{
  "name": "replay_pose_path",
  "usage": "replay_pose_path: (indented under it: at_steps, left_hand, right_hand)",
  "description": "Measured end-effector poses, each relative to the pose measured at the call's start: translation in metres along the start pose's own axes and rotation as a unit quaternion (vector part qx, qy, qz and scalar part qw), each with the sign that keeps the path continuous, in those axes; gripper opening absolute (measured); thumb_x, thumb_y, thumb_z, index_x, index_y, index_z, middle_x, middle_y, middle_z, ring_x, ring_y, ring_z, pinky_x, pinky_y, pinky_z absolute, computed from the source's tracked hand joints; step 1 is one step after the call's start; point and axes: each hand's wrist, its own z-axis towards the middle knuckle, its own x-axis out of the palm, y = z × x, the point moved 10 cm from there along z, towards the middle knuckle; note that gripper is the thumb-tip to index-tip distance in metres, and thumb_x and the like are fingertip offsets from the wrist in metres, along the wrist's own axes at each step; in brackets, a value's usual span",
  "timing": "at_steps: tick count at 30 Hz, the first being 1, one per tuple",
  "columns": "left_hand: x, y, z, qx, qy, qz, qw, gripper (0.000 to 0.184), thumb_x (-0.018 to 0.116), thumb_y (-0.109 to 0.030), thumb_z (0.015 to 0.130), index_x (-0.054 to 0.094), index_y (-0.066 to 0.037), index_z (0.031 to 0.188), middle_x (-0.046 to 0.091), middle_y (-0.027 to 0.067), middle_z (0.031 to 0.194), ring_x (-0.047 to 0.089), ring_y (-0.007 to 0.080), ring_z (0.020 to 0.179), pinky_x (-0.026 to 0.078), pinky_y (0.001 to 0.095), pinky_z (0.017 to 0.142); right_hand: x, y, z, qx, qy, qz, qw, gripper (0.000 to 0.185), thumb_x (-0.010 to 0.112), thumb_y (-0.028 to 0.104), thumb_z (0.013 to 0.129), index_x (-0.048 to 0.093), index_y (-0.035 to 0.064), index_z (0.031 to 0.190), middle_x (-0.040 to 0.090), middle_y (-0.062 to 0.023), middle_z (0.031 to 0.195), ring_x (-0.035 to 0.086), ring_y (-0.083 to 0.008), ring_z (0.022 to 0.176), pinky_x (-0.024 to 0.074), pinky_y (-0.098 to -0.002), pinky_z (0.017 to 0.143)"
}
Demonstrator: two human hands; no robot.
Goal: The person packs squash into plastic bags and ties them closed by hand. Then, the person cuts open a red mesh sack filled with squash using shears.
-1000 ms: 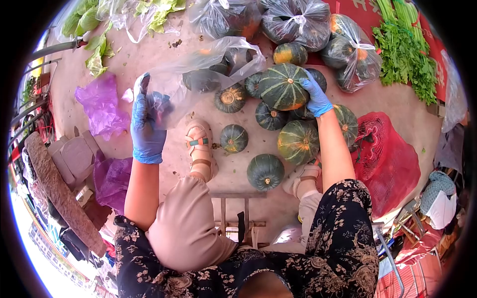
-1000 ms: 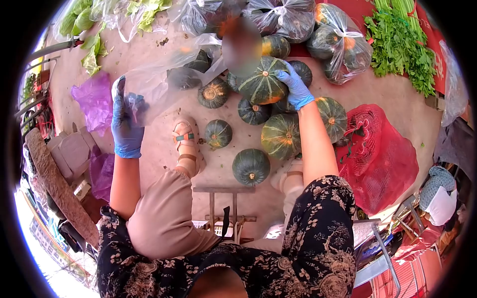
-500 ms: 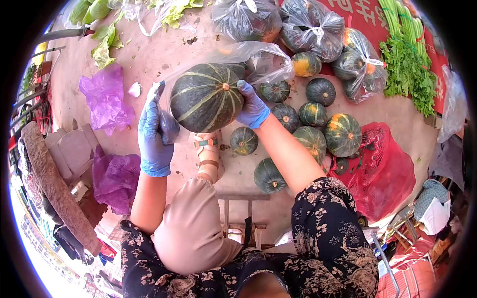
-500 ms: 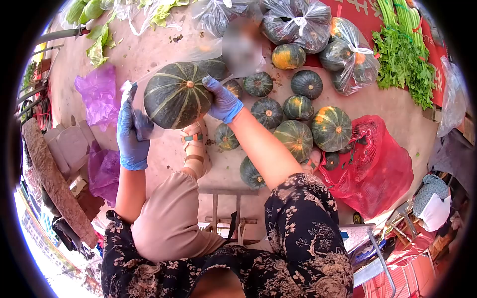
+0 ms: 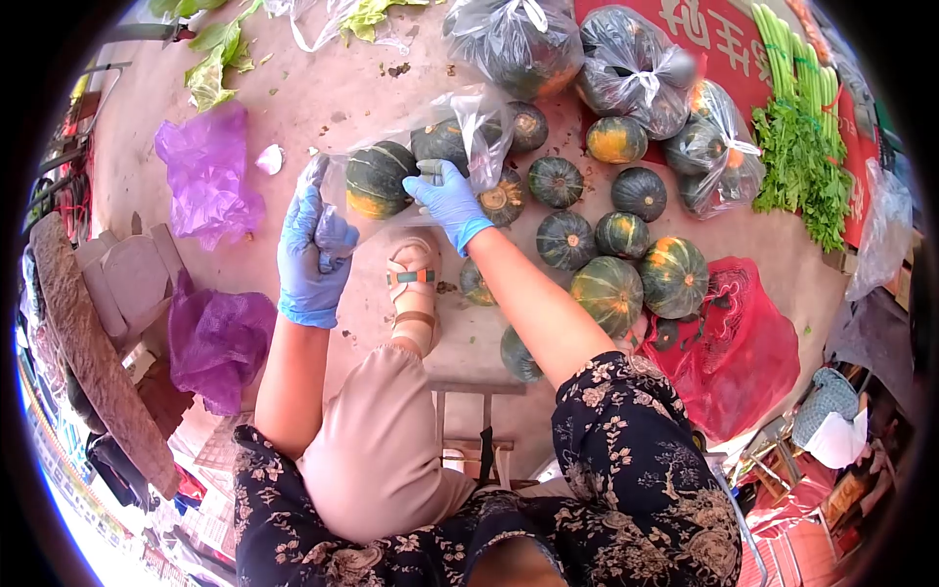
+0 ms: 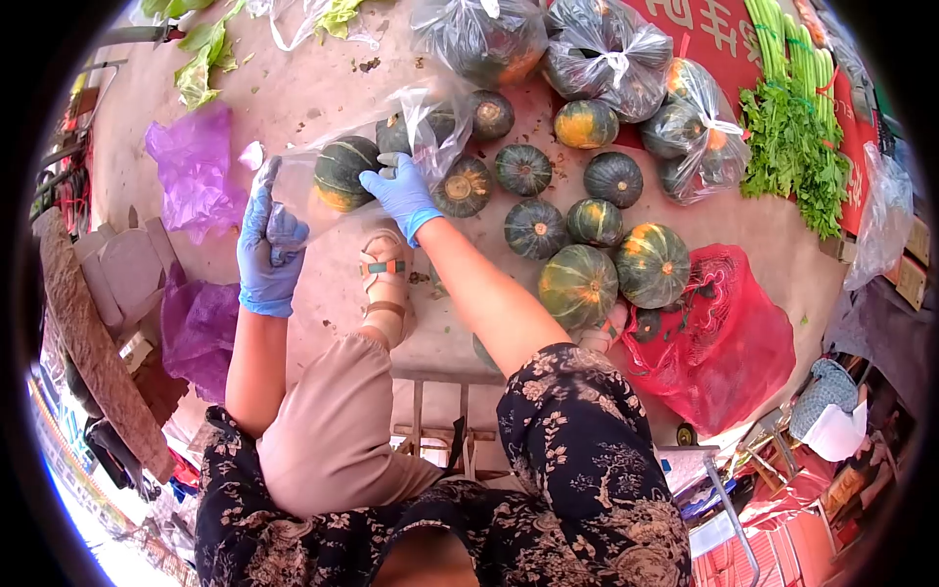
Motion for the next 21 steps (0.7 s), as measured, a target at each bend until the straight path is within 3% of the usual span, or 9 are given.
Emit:
replay_pose_path:
  at_steps: [1, 4, 5, 8, 9, 14, 18, 20, 21]
  left_hand:
    - [0.000, -0.004, 0.001, 0.003, 0.038, -0.087, 0.995, 0.044, 0.036, -0.013, 0.094, 0.027, -0.004, 0.135, 0.024, -0.0058, 0.050, 0.021, 0.0032, 0.039, 0.021, 0.0194, 0.041]
    - [-0.004, -0.008, 0.002, -0.006, 0.039, -0.069, 0.997, 0.044, 0.035, -0.012, 0.093, 0.026, -0.004, 0.136, 0.024, -0.0058, 0.050, 0.021, 0.0033, 0.039, 0.021, 0.0193, 0.041]
    - [-0.009, -0.004, 0.005, -0.019, 0.043, -0.067, 0.997, 0.042, 0.040, -0.016, 0.092, 0.034, -0.008, 0.133, 0.023, -0.0056, 0.051, 0.021, 0.0046, 0.041, 0.020, 0.0198, 0.042]
    - [0.002, 0.000, 0.004, -0.031, 0.041, -0.064, 0.997, 0.045, 0.036, -0.012, 0.093, 0.025, -0.005, 0.136, 0.026, -0.0056, 0.049, 0.023, 0.0039, 0.039, 0.022, 0.0193, 0.040]
    - [0.006, 0.003, 0.004, -0.038, 0.046, -0.065, 0.996, 0.045, 0.037, -0.013, 0.093, 0.025, -0.006, 0.136, 0.026, -0.0057, 0.049, 0.023, 0.0040, 0.039, 0.022, 0.0193, 0.041]
    - [0.008, 0.022, 0.000, -0.075, 0.054, -0.055, 0.994, 0.042, 0.045, -0.019, 0.091, 0.038, -0.010, 0.131, 0.025, -0.0052, 0.051, 0.022, 0.0046, 0.040, 0.019, 0.0202, 0.042]
    - [0.009, 0.031, -0.003, -0.094, 0.055, -0.048, 0.993, 0.045, 0.041, -0.017, 0.093, 0.029, -0.009, 0.135, 0.027, -0.0058, 0.049, 0.024, 0.0048, 0.039, 0.023, 0.0197, 0.042]
    - [0.004, 0.034, -0.001, -0.090, 0.051, -0.049, 0.993, 0.042, 0.044, -0.018, 0.091, 0.035, -0.010, 0.132, 0.028, -0.0057, 0.050, 0.024, 0.0049, 0.039, 0.022, 0.0205, 0.042]
    - [0.002, 0.035, 0.000, -0.087, 0.049, -0.049, 0.994, 0.041, 0.045, -0.019, 0.091, 0.039, -0.010, 0.130, 0.029, -0.0056, 0.050, 0.024, 0.0050, 0.040, 0.021, 0.0209, 0.042]
  right_hand:
    - [-0.007, 0.009, -0.003, 0.009, 0.009, 0.040, 0.999, 0.045, 0.070, 0.018, 0.071, 0.049, 0.0012, 0.108, 0.056, -0.0073, 0.088, 0.054, -0.0150, 0.074, 0.0468, -0.0270, 0.068]
    - [-0.041, 0.043, -0.001, -0.003, 0.016, 0.105, 0.994, 0.042, 0.059, 0.011, 0.081, 0.043, 0.0036, 0.119, 0.058, -0.0095, 0.099, 0.059, -0.0150, 0.073, 0.0498, -0.0266, 0.063]
    - [-0.065, 0.065, 0.002, -0.084, -0.033, 0.060, 0.994, 0.042, 0.058, 0.010, 0.081, 0.042, 0.0032, 0.120, 0.058, -0.0098, 0.100, 0.059, -0.0150, 0.074, 0.0501, -0.0270, 0.063]
    - [-0.125, 0.114, -0.001, -0.270, -0.167, 0.030, 0.948, 0.046, 0.055, 0.008, 0.082, 0.038, 0.0024, 0.125, 0.057, -0.0100, 0.102, 0.060, -0.0151, 0.076, 0.0504, -0.0267, 0.066]
    - [-0.129, 0.117, -0.005, -0.215, -0.166, 0.064, 0.960, 0.040, 0.055, 0.009, 0.083, 0.043, 0.0010, 0.121, 0.058, -0.0090, 0.100, 0.060, -0.0138, 0.078, 0.0496, -0.0251, 0.067]
    - [-0.116, 0.080, -0.001, -0.095, -0.076, -0.083, 0.989, 0.027, 0.056, 0.012, 0.084, 0.056, 0.0003, 0.109, 0.061, -0.0067, 0.097, 0.058, -0.0115, 0.077, 0.0482, -0.0231, 0.068]
    - [-0.078, 0.072, -0.021, -0.127, -0.009, -0.069, 0.989, 0.021, 0.050, 0.007, 0.087, 0.057, -0.0001, 0.106, 0.060, -0.0054, 0.099, 0.056, -0.0108, 0.085, 0.0474, -0.0230, 0.073]
    - [-0.075, 0.065, -0.027, -0.162, -0.033, -0.032, 0.986, 0.020, 0.055, 0.012, 0.083, 0.061, 0.0033, 0.100, 0.061, -0.0019, 0.081, 0.050, -0.0057, 0.066, 0.0446, -0.0227, 0.063]
    - [-0.072, 0.062, -0.030, -0.158, -0.030, -0.031, 0.986, 0.019, 0.055, 0.011, 0.084, 0.061, 0.0033, 0.100, 0.062, -0.0021, 0.082, 0.051, -0.0057, 0.067, 0.0447, -0.0226, 0.064]
